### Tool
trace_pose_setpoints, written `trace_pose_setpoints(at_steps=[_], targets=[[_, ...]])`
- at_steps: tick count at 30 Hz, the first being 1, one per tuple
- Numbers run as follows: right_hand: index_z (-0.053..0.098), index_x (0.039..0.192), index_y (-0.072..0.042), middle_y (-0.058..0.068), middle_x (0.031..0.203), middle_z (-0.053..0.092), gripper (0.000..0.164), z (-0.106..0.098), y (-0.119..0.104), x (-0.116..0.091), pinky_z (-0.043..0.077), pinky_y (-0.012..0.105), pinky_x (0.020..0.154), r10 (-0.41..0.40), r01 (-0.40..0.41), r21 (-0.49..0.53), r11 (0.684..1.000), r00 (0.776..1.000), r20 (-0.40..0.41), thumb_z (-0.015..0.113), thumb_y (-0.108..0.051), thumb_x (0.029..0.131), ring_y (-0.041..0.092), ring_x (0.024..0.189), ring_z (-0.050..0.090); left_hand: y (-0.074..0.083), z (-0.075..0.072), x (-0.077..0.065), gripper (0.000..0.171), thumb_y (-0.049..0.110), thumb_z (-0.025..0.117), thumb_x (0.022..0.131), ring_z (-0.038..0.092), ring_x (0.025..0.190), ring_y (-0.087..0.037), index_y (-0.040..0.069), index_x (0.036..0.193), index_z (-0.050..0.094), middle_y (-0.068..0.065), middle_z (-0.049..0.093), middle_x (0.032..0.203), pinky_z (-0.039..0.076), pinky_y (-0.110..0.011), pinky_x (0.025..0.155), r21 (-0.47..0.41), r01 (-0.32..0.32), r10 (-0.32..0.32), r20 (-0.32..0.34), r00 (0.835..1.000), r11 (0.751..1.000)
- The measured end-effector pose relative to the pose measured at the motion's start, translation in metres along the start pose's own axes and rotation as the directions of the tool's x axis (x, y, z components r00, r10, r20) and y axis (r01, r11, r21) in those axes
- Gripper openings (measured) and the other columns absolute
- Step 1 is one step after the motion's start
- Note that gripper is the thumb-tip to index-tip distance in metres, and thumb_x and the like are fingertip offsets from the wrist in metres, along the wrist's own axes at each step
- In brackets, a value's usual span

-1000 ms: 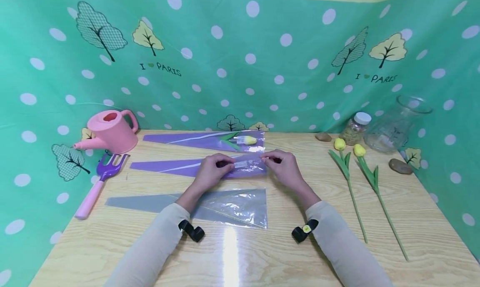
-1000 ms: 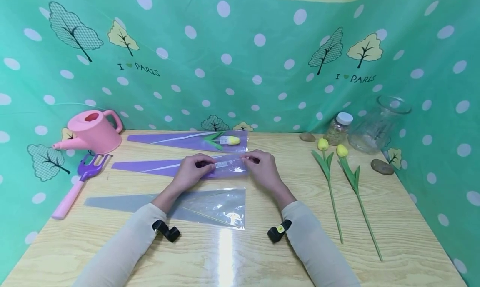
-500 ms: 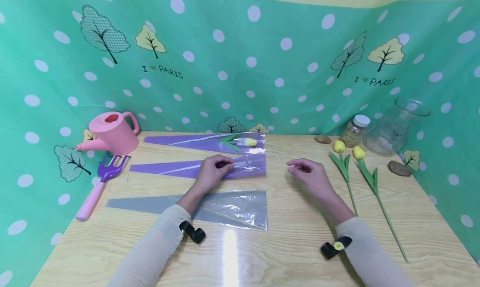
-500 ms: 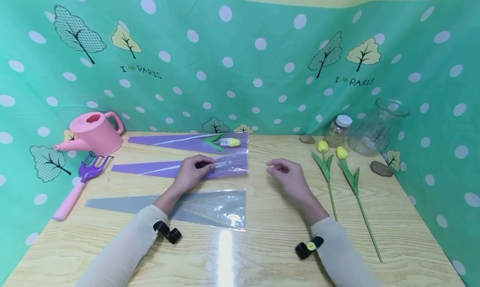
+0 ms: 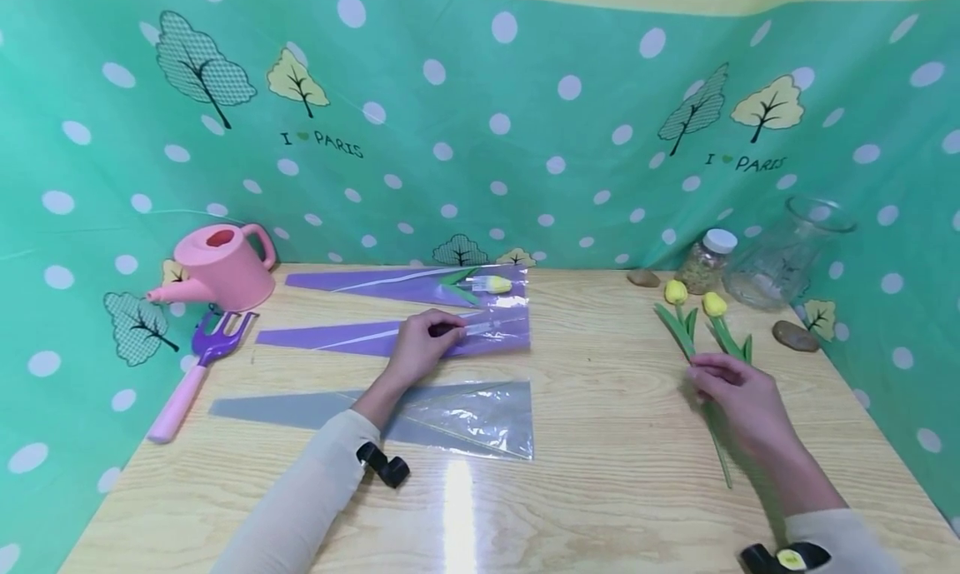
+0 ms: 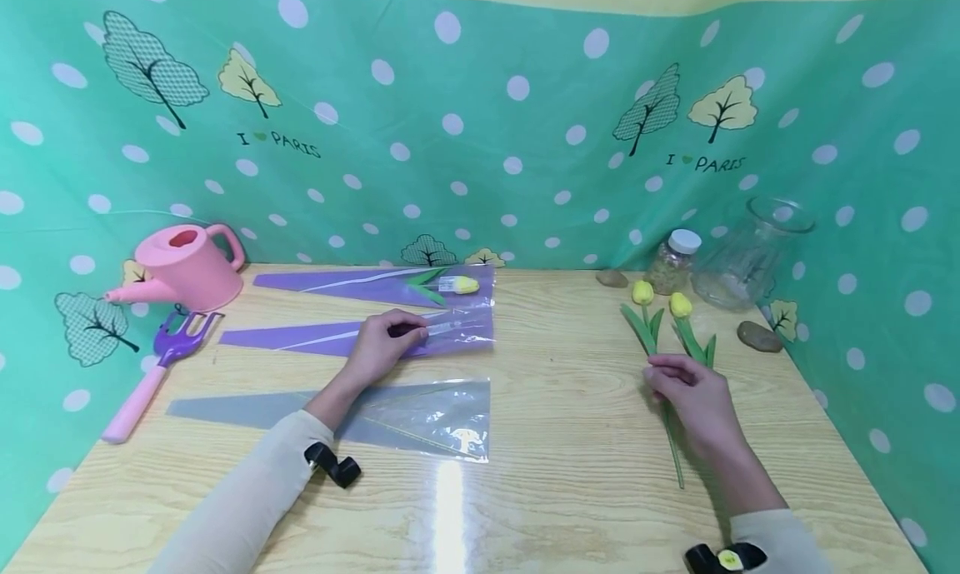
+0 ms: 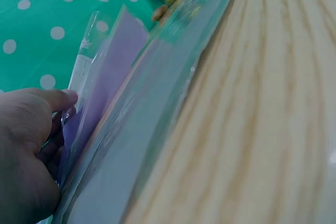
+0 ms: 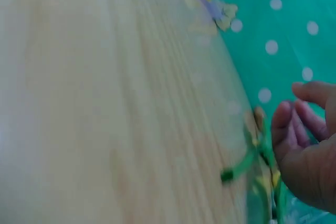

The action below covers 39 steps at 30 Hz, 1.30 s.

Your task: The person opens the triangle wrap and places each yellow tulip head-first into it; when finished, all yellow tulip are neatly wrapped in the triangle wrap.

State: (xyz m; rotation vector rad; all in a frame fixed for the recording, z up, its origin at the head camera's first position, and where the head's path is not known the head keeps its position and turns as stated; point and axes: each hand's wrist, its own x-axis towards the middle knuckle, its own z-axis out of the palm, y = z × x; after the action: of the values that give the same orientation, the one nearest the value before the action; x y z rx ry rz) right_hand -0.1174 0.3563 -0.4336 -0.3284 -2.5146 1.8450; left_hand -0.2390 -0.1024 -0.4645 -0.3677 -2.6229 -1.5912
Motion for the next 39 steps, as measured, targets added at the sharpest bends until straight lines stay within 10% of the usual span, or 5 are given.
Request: trace_pose_setpoints(at_steps=[8,13,21,39], targets=[[0.058,0.128,0.0,-0.017,0.091,0.072,0.04,-0.017,0.016,-0.008,0.061,0.021,0.073,0.109,-0.108,0.035,0.994,0.994,-0.018,0.073,-0.02,0.098,0.001,0.083,0.071,0.0,0.001,0.0,0.013,0.015,0.079,0.091,0.07,0.108,-0.025,0.013,0.104,0.08,-0.007,0.078,0.11,0.055,-0.042,0.099,-0.008,-0.002,0.002,0.013,1.0,1.0],[0.046,0.144,0.006,-0.021,0.089,0.072,0.061,-0.012,0.013,-0.007,0.061,0.024,0.07,0.103,-0.105,-0.132,0.986,0.994,-0.023,0.072,-0.025,0.099,0.001,0.079,0.071,0.0,0.0,0.0,0.014,0.015,0.079,0.091,0.07,0.111,-0.025,0.014,0.106,0.08,-0.006,0.078,0.112,0.054,-0.042,0.103,0.001,-0.004,0.004,0.013,1.0,1.0],[0.058,0.138,0.0,0.003,0.089,0.075,0.055,-0.001,0.002,0.0,0.051,0.025,0.063,0.047,-0.078,-0.495,0.865,0.996,-0.075,0.073,-0.031,0.095,0.013,0.064,0.069,-0.002,-0.003,-0.001,0.014,0.015,0.079,0.091,0.07,0.111,-0.025,0.014,0.105,0.08,-0.007,0.078,0.111,0.054,-0.043,0.103,0.003,-0.01,0.01,0.005,1.0,1.0],[0.05,0.144,0.009,-0.01,0.094,0.063,0.049,0.015,-0.005,-0.002,0.059,0.023,0.068,0.12,-0.126,-0.173,0.977,0.992,-0.041,0.058,-0.017,0.103,0.003,0.076,0.062,-0.003,0.0,0.0,0.013,0.016,0.079,0.091,0.07,0.111,-0.026,0.014,0.104,0.081,-0.006,0.078,0.11,0.054,-0.045,0.102,0.018,-0.02,0.019,0.008,1.0,1.0]])
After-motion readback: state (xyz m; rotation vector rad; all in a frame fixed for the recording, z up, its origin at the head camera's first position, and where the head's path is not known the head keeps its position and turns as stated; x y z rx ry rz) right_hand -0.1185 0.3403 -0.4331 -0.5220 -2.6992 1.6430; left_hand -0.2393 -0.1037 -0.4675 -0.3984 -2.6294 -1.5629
